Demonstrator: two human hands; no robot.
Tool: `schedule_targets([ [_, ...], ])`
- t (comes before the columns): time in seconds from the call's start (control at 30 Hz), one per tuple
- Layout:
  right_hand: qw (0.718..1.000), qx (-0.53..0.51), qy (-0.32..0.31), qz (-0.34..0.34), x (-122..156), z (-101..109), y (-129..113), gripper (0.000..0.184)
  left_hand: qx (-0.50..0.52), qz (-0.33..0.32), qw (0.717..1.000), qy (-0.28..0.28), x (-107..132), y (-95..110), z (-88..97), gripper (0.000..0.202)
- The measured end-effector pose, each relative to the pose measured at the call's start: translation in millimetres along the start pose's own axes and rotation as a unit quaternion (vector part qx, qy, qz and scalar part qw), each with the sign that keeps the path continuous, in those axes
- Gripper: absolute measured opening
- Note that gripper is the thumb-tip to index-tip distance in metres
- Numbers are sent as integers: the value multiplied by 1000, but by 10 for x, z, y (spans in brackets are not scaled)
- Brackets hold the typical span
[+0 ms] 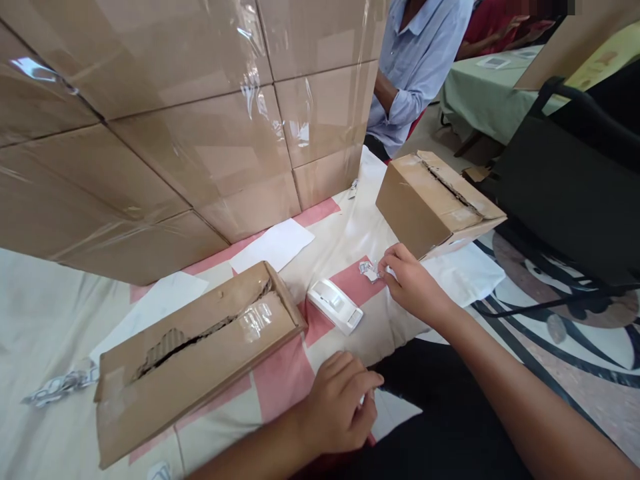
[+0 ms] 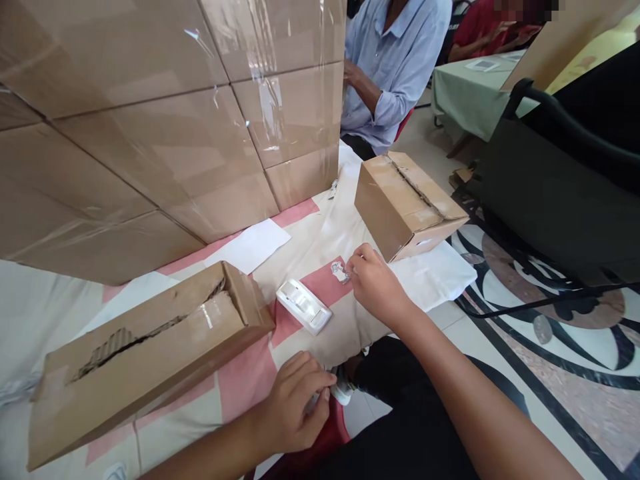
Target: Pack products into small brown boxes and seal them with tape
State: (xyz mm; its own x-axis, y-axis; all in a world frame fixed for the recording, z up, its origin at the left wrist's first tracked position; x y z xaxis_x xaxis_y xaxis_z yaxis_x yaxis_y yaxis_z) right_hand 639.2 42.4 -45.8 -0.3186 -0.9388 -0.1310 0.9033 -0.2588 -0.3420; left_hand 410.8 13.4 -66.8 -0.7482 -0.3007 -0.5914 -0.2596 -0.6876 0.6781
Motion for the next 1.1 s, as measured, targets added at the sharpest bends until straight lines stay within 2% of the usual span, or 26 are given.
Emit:
schedule_targets([
  [0.13,999,-35,-2,25,25,41,-125,9,18,17,1000,-17,-5,-33,-38,30],
  [0.23,999,-36,-3,37,30,31,-222,12,20,25,999,-24,10,-41,-60,28],
  [0.47,999,-23,-32,3,2,-74,-242,15,32,42,998,-19,18,-62,-33,28],
  [0.57,998,-42,-52,-7,18,-95,-231,16,-5,49,999,-2,-39,-15,36,26],
  [0.67,996,-41,-72,-18,38,-89,-238,17,-108,39,993,-3,-208,61,94,26],
  [0.77,995,-31,-95,-26,52,-74,-256,21,-224,56,972,-53,-493,21,96,24],
  [0.9,995,-15,-100,-22,78,-44,-258,23,-287,111,939,-156,-862,-243,30,29],
  [1.03,991,44,-124,-37,170,-79,-187,15,-271,126,913,-279,-987,-470,-146,40],
  [1.1,986,63,-145,-50,231,-117,-147,13,-261,135,904,-312,-987,-520,-210,37],
])
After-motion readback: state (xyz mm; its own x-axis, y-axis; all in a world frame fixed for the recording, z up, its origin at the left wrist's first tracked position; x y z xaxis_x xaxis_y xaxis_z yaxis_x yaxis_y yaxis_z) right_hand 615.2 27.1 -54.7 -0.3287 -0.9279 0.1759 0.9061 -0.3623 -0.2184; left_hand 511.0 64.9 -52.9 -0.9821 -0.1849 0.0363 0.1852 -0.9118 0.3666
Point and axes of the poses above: each hand's wrist, its own x-axis away from the middle knuckle, its own z-axis out of the back of the hand, y = z × x, the point moved 6 cm from there along -x, towards the middle knuckle, and after that the axes turned 9 degrees about x, right-handed, at the moved point
